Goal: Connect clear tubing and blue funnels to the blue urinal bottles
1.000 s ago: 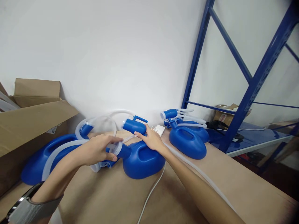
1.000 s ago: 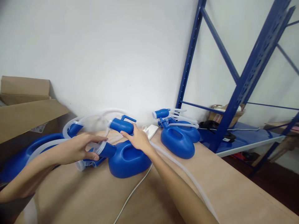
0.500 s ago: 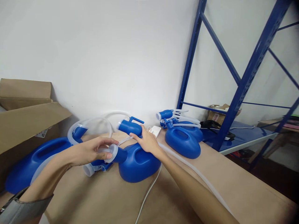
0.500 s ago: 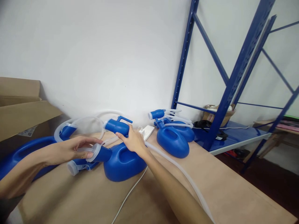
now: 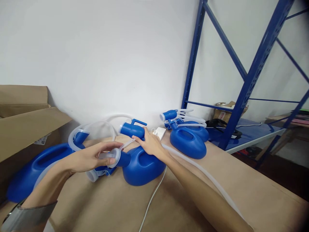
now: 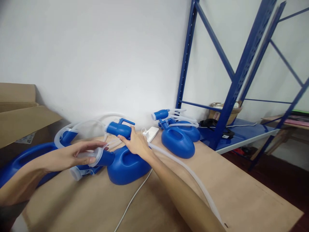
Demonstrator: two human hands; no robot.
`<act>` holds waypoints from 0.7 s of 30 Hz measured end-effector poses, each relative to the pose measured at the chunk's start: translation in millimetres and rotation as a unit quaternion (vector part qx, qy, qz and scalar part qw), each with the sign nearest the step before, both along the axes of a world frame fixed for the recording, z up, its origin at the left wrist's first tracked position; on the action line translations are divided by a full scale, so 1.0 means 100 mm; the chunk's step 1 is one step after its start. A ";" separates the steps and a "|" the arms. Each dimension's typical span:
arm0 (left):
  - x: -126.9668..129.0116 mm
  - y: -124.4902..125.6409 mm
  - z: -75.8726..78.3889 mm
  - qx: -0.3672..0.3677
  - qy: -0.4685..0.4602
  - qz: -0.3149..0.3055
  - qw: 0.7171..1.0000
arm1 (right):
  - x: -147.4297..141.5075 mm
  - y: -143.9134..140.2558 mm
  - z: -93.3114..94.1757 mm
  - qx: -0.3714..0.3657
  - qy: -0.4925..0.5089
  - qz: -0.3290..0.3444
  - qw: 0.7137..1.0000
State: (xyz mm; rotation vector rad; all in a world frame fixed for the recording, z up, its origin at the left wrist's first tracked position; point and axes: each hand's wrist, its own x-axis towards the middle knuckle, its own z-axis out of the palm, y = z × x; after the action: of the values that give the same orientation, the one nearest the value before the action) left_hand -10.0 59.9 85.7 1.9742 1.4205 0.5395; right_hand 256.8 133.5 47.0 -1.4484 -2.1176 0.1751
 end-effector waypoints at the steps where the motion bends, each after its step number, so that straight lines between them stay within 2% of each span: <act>1: 0.03 -0.02 0.03 0.009 0.004 -0.007 1.000 | 0.00 0.01 -0.01 0.000 0.001 0.000 1.000; 5: 0.27 -0.06 0.09 0.091 0.051 -0.017 0.994 | 0.01 0.02 -0.02 0.000 0.006 0.007 1.000; 8: 0.47 -0.03 0.08 0.156 0.098 -0.012 0.983 | 0.05 0.03 -0.02 -0.006 0.017 0.024 1.000; 10: 0.56 -0.01 0.05 0.174 0.104 0.004 0.979 | 0.08 0.04 0.00 -0.022 0.035 0.055 0.998; 16: 0.60 0.01 0.01 0.163 0.034 0.047 0.985 | 0.19 0.04 0.08 -0.073 0.053 0.155 0.984; 21: 0.55 0.00 0.06 0.100 -0.102 0.054 0.988 | 0.19 -0.02 0.12 -0.062 0.036 0.164 0.984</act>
State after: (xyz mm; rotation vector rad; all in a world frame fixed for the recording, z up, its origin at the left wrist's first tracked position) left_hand 45.1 60.1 91.6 1.9363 1.3951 0.9388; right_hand 276.1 131.4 58.6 -1.1307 -2.3068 0.4834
